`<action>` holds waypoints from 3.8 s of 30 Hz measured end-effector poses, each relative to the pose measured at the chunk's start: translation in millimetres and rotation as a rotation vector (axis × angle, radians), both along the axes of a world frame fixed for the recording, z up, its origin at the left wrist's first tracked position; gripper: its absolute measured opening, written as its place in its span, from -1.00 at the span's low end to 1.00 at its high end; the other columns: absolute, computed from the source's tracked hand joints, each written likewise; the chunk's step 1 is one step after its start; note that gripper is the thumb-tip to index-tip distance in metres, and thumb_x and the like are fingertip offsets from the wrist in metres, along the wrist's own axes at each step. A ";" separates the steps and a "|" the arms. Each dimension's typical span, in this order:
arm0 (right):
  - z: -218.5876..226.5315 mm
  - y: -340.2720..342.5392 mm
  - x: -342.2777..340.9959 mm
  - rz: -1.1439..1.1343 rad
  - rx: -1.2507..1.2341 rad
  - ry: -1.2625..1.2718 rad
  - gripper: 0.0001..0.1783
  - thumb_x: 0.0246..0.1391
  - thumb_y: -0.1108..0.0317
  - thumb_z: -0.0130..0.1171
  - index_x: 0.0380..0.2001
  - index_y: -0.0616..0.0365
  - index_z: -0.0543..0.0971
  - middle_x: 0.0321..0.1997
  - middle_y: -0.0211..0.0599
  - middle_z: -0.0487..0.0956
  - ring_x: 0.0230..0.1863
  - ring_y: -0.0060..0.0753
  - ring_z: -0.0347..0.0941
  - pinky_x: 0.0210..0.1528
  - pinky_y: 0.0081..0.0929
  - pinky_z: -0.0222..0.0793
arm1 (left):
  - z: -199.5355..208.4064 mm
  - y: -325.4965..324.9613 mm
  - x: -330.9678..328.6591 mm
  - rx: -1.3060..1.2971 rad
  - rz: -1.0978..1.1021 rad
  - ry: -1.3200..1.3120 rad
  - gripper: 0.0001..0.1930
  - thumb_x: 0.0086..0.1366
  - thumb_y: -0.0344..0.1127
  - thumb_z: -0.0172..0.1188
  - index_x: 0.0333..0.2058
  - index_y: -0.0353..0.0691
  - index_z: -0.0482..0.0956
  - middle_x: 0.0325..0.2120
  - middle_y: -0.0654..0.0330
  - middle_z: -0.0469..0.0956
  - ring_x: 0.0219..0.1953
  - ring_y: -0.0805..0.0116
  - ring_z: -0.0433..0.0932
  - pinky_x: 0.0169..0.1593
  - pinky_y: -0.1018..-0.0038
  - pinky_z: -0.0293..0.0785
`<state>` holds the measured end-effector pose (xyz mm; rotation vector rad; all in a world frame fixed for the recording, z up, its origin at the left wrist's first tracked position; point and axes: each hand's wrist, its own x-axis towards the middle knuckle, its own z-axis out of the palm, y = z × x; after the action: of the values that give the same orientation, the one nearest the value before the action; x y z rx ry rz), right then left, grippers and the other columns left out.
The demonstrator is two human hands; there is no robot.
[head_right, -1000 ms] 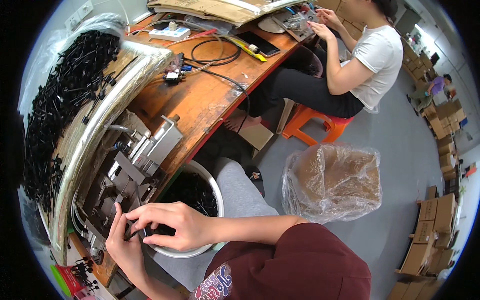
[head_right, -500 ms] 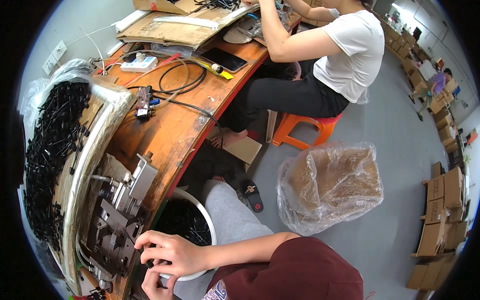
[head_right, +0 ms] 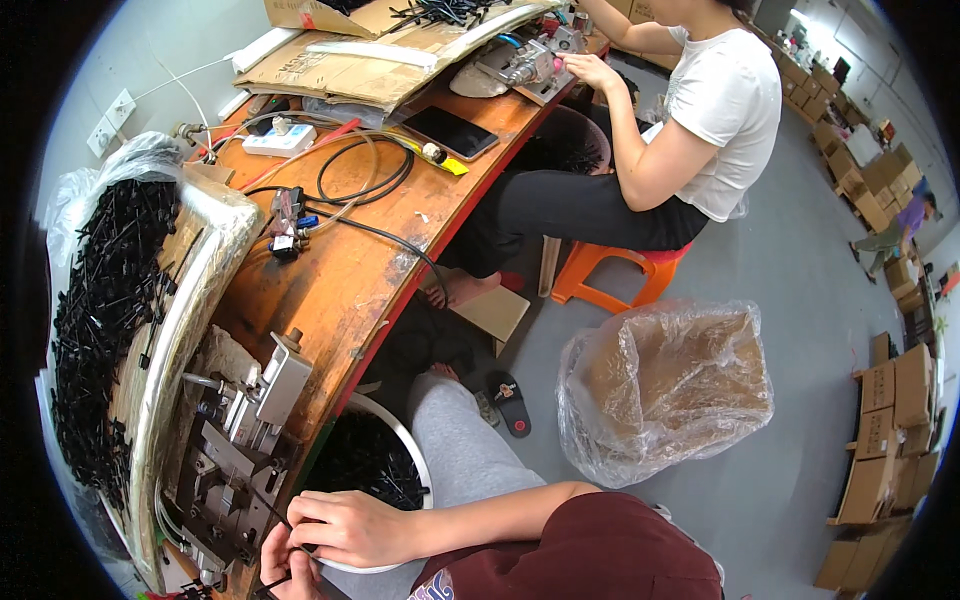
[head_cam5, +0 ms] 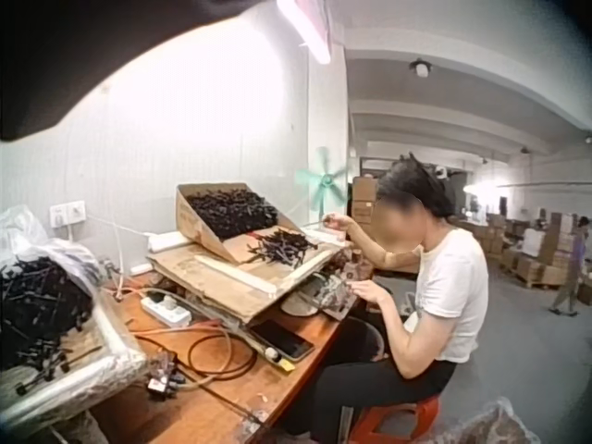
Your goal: Assembling black plastic connector parts using a tabletop pneumatic press.
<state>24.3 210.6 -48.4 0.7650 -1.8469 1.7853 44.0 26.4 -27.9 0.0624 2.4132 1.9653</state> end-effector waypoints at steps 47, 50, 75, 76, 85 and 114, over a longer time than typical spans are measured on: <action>35.2 -77.9 -59.2 -0.108 1.025 0.333 -0.77 -0.24 0.47 0.15 -0.38 0.23 0.52 0.01 -0.04 0.57 -0.68 -0.53 0.40 -0.51 -0.59 0.31 | 25.4 -52.6 24.6 0.588 0.156 -0.129 -0.68 0.45 -0.22 -0.13 -0.12 -0.41 0.40 -0.31 -0.17 0.60 -0.49 0.35 0.55 -0.42 0.49 0.48; 38.2 -80.7 -55.3 -0.099 1.055 0.238 -0.75 -0.23 0.48 0.26 -0.37 0.21 0.53 0.03 -0.16 0.57 -0.64 -0.41 0.44 -0.51 -0.52 0.37 | 26.6 -55.7 21.4 0.621 0.121 -0.162 -0.68 0.45 -0.20 -0.13 -0.17 -0.39 0.43 -0.22 -0.23 0.58 -0.40 0.18 0.64 -0.34 0.42 0.56; 82.8 -123.5 -54.5 0.339 -0.226 -0.536 -0.81 0.23 0.41 0.06 -0.34 0.33 0.56 -0.44 -0.32 0.53 -0.67 -0.75 0.27 -0.66 -0.79 0.06 | 43.8 -75.8 40.2 0.735 -0.192 -0.165 -0.73 0.47 -0.33 -0.17 -0.11 -0.43 0.42 -0.20 -0.07 0.60 -0.31 0.37 0.63 -0.14 0.53 0.50; 89.3 -128.9 -52.8 0.357 -0.206 -0.529 -0.82 0.23 0.42 0.06 -0.29 0.35 0.55 -0.41 -0.27 0.55 -0.64 -0.70 0.34 -0.64 -0.78 0.15 | 41.0 -79.0 43.4 0.723 -0.144 -0.154 -0.74 0.47 -0.33 -0.16 -0.11 -0.42 0.42 -0.20 -0.07 0.61 -0.32 0.39 0.62 -0.15 0.54 0.50; 153.2 -203.0 -52.4 0.613 -0.167 -0.354 -0.84 0.18 0.45 0.13 -0.23 0.34 0.52 -0.37 -0.15 0.61 -0.53 -0.52 0.54 -0.52 -0.69 0.39 | 51.9 -111.6 58.4 0.554 0.312 0.213 -0.78 0.43 -0.28 -0.05 -0.07 -0.27 0.37 -0.40 0.28 0.49 -0.53 0.70 0.21 -0.42 0.74 0.16; 27.8 -85.8 -10.1 0.170 -0.090 -0.430 -0.95 0.04 0.59 0.23 -0.38 0.33 0.62 -0.34 -0.32 0.52 -0.34 -0.62 0.41 -0.34 -0.69 0.34 | 26.6 -49.2 20.8 -0.005 0.079 0.180 -0.92 0.21 -0.57 0.16 -0.36 -0.40 0.63 -0.56 0.15 0.57 -0.52 0.47 0.57 -0.45 0.60 0.46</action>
<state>14.2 124.8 -20.6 0.5479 -1.9914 2.2682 64.7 -22.8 -1.4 0.1532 2.5675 2.0710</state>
